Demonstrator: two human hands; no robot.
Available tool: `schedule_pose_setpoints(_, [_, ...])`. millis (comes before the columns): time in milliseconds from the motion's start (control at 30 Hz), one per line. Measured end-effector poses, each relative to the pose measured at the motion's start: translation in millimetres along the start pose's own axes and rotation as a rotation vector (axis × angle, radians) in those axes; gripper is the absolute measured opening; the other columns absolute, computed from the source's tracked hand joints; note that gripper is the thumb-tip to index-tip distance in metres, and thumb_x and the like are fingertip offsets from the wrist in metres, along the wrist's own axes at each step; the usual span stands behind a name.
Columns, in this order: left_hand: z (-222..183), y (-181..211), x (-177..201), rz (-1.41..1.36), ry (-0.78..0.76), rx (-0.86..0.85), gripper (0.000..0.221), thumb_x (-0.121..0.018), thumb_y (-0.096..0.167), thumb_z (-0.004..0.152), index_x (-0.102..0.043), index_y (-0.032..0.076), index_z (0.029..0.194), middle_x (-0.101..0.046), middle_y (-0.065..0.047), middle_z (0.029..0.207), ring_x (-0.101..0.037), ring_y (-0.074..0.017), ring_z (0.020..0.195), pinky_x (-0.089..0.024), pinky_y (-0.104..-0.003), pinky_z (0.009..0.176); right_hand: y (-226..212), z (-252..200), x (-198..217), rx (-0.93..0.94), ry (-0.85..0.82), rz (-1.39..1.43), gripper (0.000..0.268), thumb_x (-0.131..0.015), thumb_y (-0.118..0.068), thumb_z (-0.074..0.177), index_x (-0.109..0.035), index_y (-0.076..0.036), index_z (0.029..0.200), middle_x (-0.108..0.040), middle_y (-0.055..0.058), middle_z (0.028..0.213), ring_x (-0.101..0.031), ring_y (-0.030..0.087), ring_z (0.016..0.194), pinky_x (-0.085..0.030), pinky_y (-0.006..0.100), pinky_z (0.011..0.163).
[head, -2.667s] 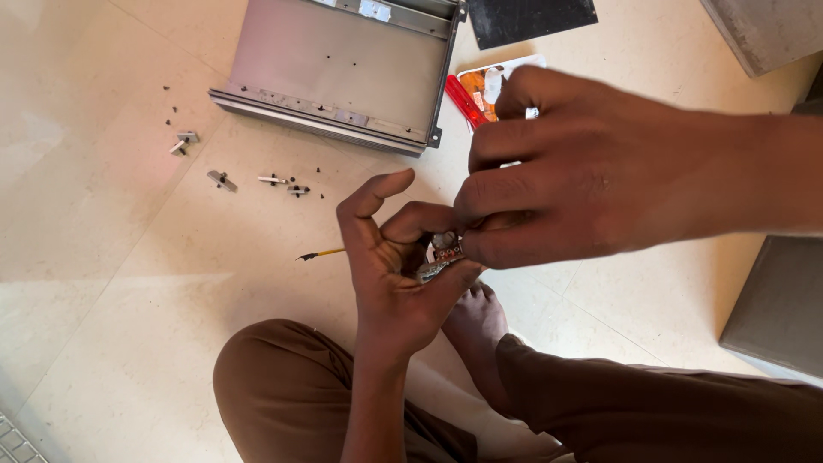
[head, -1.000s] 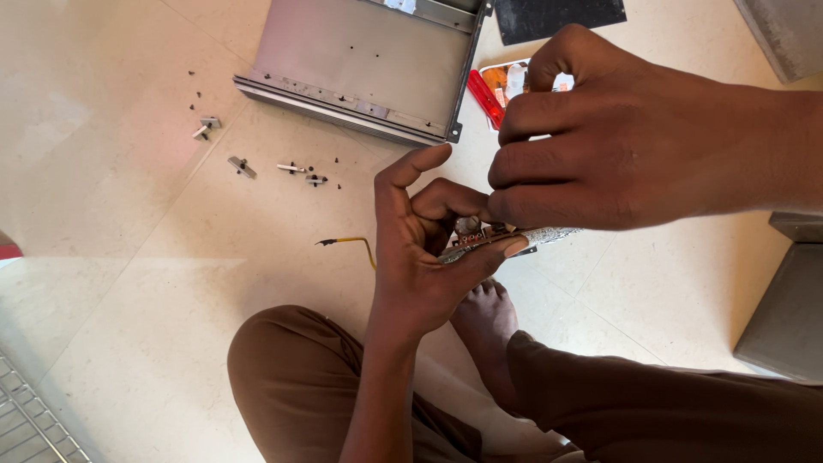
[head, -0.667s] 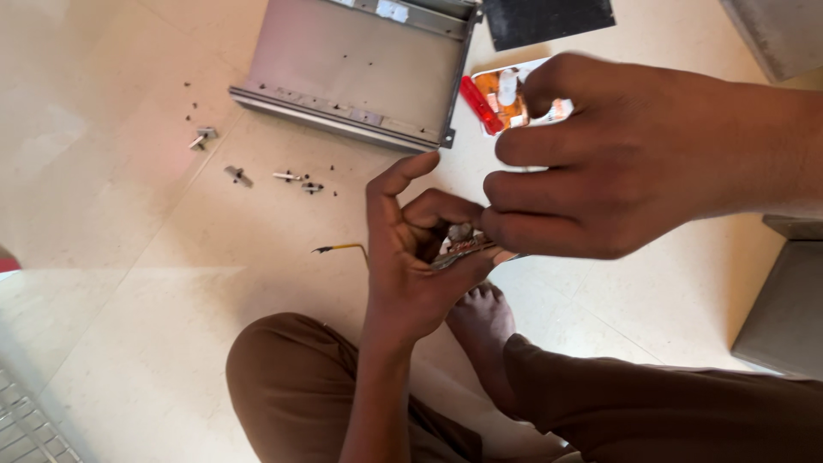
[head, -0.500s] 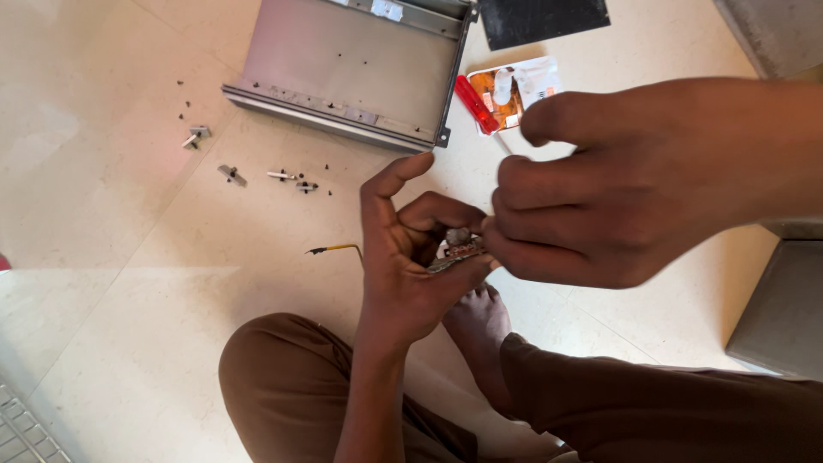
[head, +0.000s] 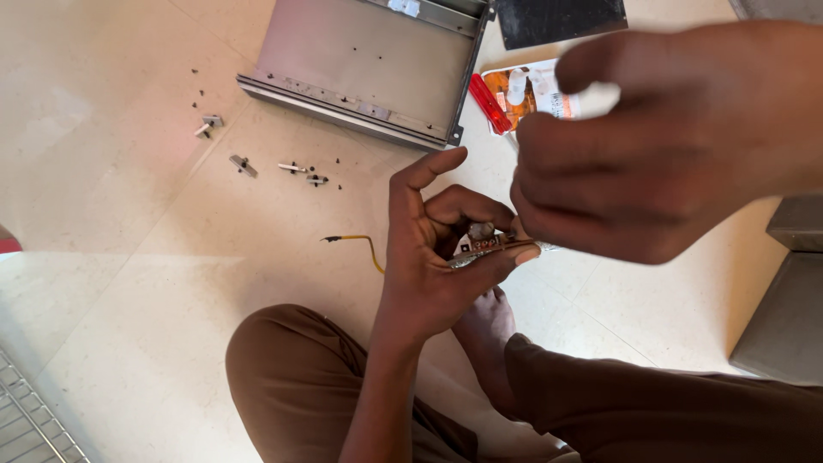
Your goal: The person removes a circuit board from a metal casing, turns it over, and uses a screwdriver to secure or remove screws from the components while sitting on the floor.
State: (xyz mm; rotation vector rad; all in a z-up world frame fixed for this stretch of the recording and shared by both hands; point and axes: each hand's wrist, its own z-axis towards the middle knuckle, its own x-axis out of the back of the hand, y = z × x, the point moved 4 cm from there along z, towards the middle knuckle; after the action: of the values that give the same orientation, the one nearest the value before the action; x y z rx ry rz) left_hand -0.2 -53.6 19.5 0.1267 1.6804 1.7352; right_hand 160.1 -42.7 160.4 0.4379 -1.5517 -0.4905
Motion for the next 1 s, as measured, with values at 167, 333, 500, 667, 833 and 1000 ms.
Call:
schedule_pose_setpoints(167, [-0.6,-2.1,-0.2,-0.067,0.039,0.055,0.093,-0.079,-0.012,0.085,-0.021,0.004,0.156,-0.068,-0.014,0.11,-0.073,-0.0198,0.107,-0.064,-0.035,0.097,9.8,12.4,8.4,-0.516,-0.114,0.478,0.027,-0.072,-0.035,0.083,-0.071,-0.021,0.107,-0.072,-0.002,0.103,-0.066,0.018,0.098,-0.048,0.041,0.083])
schedule_pose_setpoints(333, [0.5,0.3,-0.3,-0.036,0.041,0.09,0.096,-0.082,-0.009,0.083,-0.019,0.004,0.155,-0.071,-0.016,0.112,-0.074,-0.021,0.106,-0.063,-0.037,0.097,5.2,36.4,-9.5,-0.644,-0.561,0.64,0.044,-0.071,-0.039,0.075,-0.065,-0.025,0.117,-0.066,-0.003,0.107,-0.066,0.018,0.094,-0.051,0.04,0.085])
schedule_pose_setpoints(500, [1.2,2.0,1.5,-0.022,0.006,0.053,0.097,-0.083,-0.006,0.085,-0.017,0.005,0.156,-0.071,-0.016,0.116,-0.072,-0.02,0.11,-0.062,-0.036,0.101,1.5,48.4,-22.3,-0.715,-1.172,0.953,0.036,-0.068,-0.039,0.093,-0.056,-0.027,0.124,-0.061,-0.007,0.109,-0.063,0.014,0.103,-0.052,0.036,0.092])
schedule_pose_setpoints(667, [1.4,0.1,2.6,0.025,0.044,0.033,0.088,-0.082,-0.006,0.089,-0.024,0.003,0.154,-0.07,-0.018,0.111,-0.072,-0.0198,0.105,-0.061,-0.035,0.097,9.3,50.0,-25.6,-0.889,-0.939,1.111,0.028,-0.067,-0.034,0.095,-0.062,-0.025,0.121,-0.064,-0.004,0.105,-0.065,0.017,0.095,-0.054,0.038,0.085])
schedule_pose_setpoints(833, [7.7,0.1,2.3,0.005,0.035,0.02,0.083,-0.081,-0.005,0.089,-0.025,0.003,0.15,-0.071,-0.019,0.12,-0.073,-0.0209,0.113,-0.062,-0.035,0.1,9.4,45.8,-25.8,-0.837,-0.75,1.074,0.034,-0.072,-0.02,0.081,-0.064,-0.021,0.114,-0.064,-0.005,0.113,-0.068,0.019,0.093,-0.055,0.041,0.079])
schedule_pose_setpoints(1000, [7.2,-0.9,0.7,-0.041,0.013,0.043,0.084,-0.08,-0.006,0.088,-0.024,0.003,0.149,-0.07,-0.02,0.118,-0.072,-0.0211,0.112,-0.062,-0.035,0.098,4.6,41.4,-24.1,-0.894,-0.919,1.1,0.044,-0.073,-0.021,0.084,-0.061,-0.029,0.126,-0.063,-0.01,0.118,-0.07,0.018,0.092,-0.055,0.04,0.082])
